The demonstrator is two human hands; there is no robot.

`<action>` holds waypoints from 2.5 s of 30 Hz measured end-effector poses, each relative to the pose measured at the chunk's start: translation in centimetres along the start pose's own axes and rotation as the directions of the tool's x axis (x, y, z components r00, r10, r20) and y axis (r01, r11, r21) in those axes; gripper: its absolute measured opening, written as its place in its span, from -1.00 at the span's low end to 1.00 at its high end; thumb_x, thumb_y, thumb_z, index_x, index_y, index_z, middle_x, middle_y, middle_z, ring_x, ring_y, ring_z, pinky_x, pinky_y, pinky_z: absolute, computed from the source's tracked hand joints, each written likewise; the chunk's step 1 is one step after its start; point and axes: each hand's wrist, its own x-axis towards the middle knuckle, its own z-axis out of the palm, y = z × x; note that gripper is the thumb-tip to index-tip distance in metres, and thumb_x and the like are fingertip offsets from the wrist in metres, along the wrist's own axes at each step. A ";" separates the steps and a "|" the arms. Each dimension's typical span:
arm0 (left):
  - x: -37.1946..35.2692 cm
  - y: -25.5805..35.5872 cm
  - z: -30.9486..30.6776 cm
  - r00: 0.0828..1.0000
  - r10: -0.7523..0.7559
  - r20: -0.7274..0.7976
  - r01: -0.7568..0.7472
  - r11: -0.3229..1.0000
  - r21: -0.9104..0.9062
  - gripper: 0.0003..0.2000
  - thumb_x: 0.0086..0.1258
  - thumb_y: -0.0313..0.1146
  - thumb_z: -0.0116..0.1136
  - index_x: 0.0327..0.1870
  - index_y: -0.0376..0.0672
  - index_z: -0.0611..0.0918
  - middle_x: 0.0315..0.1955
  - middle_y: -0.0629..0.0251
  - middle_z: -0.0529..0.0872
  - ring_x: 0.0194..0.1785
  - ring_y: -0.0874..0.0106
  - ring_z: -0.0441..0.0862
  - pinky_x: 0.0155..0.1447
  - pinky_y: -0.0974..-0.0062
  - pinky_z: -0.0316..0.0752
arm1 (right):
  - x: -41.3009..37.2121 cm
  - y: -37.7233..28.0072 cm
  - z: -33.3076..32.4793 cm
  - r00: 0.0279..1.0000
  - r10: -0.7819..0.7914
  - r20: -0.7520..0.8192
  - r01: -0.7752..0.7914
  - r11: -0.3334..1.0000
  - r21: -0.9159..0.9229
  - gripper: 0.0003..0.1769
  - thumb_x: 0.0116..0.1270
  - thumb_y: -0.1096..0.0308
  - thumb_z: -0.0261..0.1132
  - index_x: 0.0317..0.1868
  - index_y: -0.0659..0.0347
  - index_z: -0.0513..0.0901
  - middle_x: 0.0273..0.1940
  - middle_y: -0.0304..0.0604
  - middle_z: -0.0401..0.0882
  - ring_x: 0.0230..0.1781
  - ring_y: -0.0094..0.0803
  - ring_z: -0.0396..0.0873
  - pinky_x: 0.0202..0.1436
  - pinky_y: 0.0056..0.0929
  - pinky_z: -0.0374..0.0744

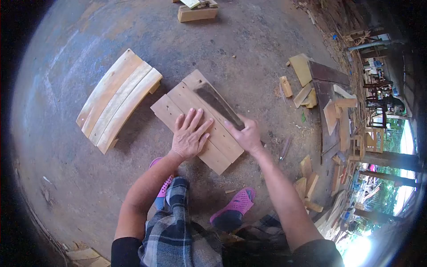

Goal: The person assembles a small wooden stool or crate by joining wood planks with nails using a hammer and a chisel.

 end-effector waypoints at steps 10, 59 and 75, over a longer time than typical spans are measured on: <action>-5.2 1.8 0.1 0.618 -0.768 -0.170 0.480 0.540 -0.692 -0.51 0.35 -0.35 0.17 0.29 -0.17 0.34 0.13 0.09 0.38 0.11 0.23 0.44 0.27 0.26 0.28 | 2.2 4.8 -1.8 0.884 0.434 -0.174 -0.421 0.901 0.108 -0.71 0.27 0.15 0.36 -0.32 0.25 0.74 -0.46 -0.04 0.72 -0.40 -0.28 0.71 -0.27 -0.30 0.57; -1.1 -2.1 -0.7 0.902 -0.431 -0.040 0.427 0.900 -0.086 -0.36 0.44 -0.08 -0.06 0.45 -0.25 0.18 0.19 0.08 0.46 0.10 0.18 0.46 0.14 0.15 0.29 | -0.1 -1.1 6.3 0.907 0.410 0.100 -0.420 0.858 0.295 -0.65 0.36 0.11 0.29 -0.38 0.26 0.55 -0.63 -0.35 0.46 -0.62 -0.56 0.39 -0.52 -0.39 0.41; -1.1 -1.5 -3.6 0.908 -0.353 0.225 0.381 0.919 -0.098 0.00 0.06 0.18 0.33 0.52 0.07 0.09 0.30 -0.17 0.24 0.26 -0.07 0.30 0.29 -0.03 0.19 | 0.6 0.5 2.4 0.877 0.480 -0.040 -0.424 0.809 0.408 -0.54 0.37 0.04 0.26 -0.36 0.38 0.62 -0.52 -0.14 0.62 -0.50 -0.34 0.54 -0.32 -0.24 0.51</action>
